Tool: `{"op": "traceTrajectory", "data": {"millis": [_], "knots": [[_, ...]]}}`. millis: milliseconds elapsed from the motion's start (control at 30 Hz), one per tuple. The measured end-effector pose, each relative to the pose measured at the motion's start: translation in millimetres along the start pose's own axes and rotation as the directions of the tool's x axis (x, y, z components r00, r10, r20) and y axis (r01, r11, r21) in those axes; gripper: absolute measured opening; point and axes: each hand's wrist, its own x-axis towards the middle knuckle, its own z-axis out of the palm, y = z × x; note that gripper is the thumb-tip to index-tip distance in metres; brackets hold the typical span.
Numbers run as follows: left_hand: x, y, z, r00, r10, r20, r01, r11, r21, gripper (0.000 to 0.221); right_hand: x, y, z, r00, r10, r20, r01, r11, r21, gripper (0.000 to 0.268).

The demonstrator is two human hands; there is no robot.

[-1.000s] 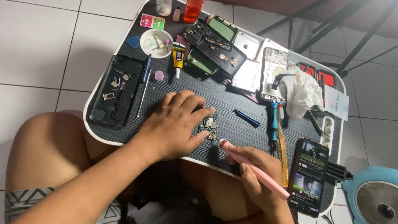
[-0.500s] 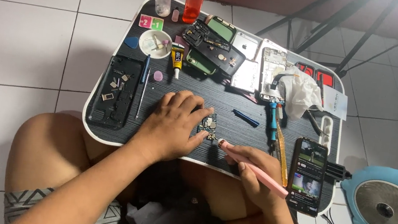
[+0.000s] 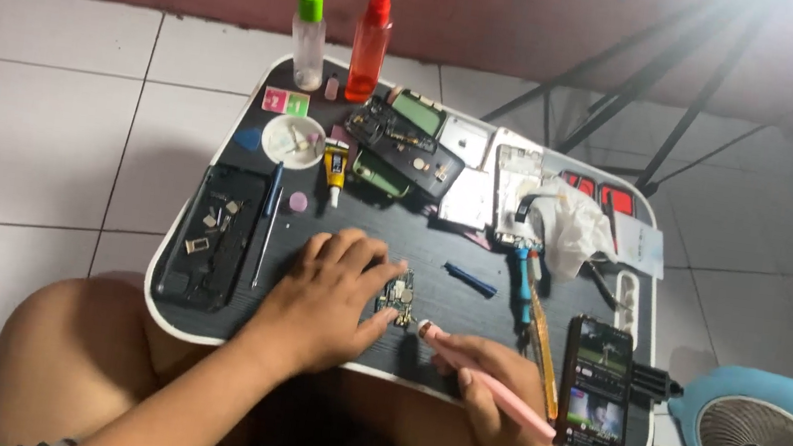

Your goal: Repairing a smartphone motherboard using a rotary tool and cleaning picks on a small workbench.

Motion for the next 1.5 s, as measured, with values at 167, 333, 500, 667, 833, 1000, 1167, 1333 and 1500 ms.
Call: {"op": "traceTrajectory", "data": {"millis": [167,333,500,667,833,1000,1167,1333,1500], "knots": [[0,-1,1,1.000,-0.007,-0.005,0.007,1.000,0.004,0.057,2,1,-1,0.999,-0.047,0.004,0.047,0.998,-0.040,0.050],[1,0,0,1.000,-0.001,-0.026,0.002,1.000,0.016,0.059,1,4,0,1.000,-0.017,-0.020,0.017,1.000,0.001,0.047],[0,3,-3,0.997,-0.029,-0.067,0.027,0.999,-0.024,0.055,0,5,-2,1.000,-0.006,-0.006,0.006,1.000,0.016,0.056],[-2,5,-1,0.990,-0.017,-0.140,0.018,1.000,0.005,0.055,2,3,-5,0.999,-0.042,-0.018,0.042,0.999,-0.011,0.043],[1,1,-1,0.997,-0.009,-0.071,0.010,1.000,0.014,0.054,4,5,-8,1.000,-0.021,-0.017,0.021,1.000,-0.002,0.040],[2,-5,7,0.988,0.003,-0.155,0.008,0.997,0.073,0.060,-2,22,-12,0.978,0.195,0.070,-0.192,0.980,-0.052,0.055],[15,-10,-5,0.998,0.017,-0.063,-0.014,0.999,0.046,0.056,2,7,-10,0.983,0.181,0.037,-0.178,0.981,-0.078,0.057],[12,-10,1,0.977,0.079,-0.200,-0.070,0.996,0.051,0.049,5,4,-5,0.997,0.057,-0.044,-0.059,0.997,-0.057,0.044],[13,-11,0,0.994,0.022,-0.107,-0.023,1.000,-0.003,0.052,5,7,5,0.988,0.022,-0.150,-0.029,0.998,-0.047,0.025]]}}
